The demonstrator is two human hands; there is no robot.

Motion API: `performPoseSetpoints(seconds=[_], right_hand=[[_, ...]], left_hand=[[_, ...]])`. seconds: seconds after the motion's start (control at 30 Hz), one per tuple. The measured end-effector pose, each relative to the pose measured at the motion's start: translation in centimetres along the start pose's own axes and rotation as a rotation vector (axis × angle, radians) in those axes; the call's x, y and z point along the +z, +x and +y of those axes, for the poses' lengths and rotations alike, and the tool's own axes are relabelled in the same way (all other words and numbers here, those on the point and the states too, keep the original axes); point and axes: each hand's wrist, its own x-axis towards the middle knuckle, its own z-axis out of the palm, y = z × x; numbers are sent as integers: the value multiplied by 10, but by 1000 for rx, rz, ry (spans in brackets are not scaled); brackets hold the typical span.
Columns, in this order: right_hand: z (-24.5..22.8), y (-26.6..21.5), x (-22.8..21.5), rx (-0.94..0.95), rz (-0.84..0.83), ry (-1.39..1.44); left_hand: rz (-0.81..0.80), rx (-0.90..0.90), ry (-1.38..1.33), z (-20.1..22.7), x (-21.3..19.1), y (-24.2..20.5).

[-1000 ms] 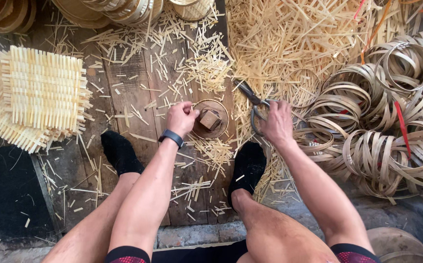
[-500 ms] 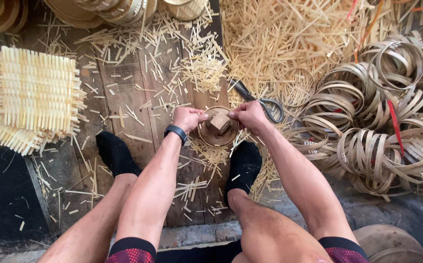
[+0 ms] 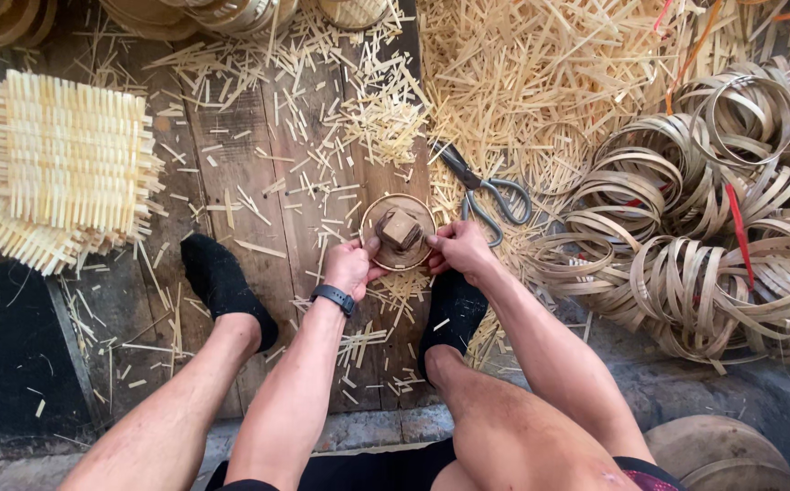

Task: The person weaves thin bamboo strips around a wooden form to create a circular container and then trims the excess material with shears.

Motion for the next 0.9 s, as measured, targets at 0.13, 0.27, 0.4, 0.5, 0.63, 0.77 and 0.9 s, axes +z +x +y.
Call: performPoseSetpoints(seconds=[0.13,0.27,0.4,0.5,0.63,0.77,0.9], right_hand=[[1,-3,-6,-171,-45,-149],[-14,-11,-19,-775,-6,-269],[-25,-33,-18,-825,19,-419],[-27,-50,-8,-1061,23,-499],[-30,-56,-5,-1166,68,-494],[-30,-61,-1,-1136,23,-520],[-32,-54,-10,-876,-147,-369]], left_hand=[[-79,78,85,-3,-14,9],[42,542,1097,36,-25,-18],[-217,643,808,78,17,-78],[-185,821,826,82,51,-101],[-62,958,834,71,57,-104],[41,995,785,54,50,-97],[186,649,770,57,38,-89]])
